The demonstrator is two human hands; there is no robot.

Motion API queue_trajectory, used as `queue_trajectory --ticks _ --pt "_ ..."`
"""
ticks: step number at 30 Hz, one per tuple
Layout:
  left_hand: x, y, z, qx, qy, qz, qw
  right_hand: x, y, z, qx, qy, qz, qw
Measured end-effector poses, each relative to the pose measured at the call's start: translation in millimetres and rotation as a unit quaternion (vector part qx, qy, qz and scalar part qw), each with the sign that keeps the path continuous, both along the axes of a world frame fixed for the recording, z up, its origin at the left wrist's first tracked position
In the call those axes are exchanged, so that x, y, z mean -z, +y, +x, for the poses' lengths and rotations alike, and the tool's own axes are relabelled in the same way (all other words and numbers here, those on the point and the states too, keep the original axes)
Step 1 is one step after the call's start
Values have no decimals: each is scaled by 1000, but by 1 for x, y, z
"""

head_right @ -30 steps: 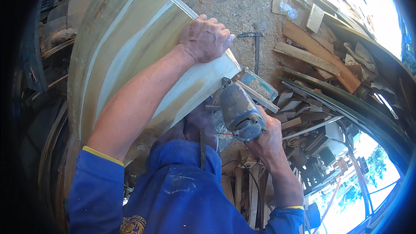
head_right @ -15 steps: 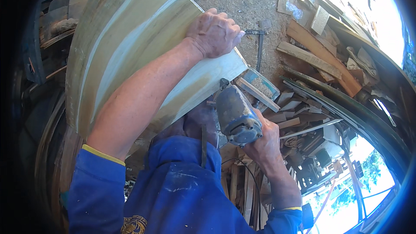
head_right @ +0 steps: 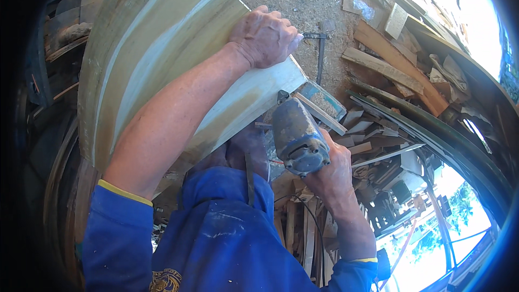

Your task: The person assembles a curved wooden board onto a frame using a nail gun and a hammer, marking positions with a pencil. The person later retrieves a small item from a wooden cabinet.

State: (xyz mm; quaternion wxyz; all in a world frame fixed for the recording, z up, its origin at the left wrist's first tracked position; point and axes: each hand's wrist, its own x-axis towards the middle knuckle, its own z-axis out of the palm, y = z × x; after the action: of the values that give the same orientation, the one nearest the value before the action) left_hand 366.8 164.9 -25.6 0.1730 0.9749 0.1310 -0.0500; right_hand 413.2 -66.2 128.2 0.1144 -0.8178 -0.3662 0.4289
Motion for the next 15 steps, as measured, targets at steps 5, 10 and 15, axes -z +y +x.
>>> queue_trajectory --ticks 5,10,15 --pt "2 1 -2 -9 -29 -2 1000 -1 3 1 -6 -24 -15 1000" --pt "0 2 -1 -10 -16 -12 1000 3 -7 4 9 -15 39 999" --pt "0 0 1 -6 -22 -25 999 3 -11 17 61 -6 56 997"
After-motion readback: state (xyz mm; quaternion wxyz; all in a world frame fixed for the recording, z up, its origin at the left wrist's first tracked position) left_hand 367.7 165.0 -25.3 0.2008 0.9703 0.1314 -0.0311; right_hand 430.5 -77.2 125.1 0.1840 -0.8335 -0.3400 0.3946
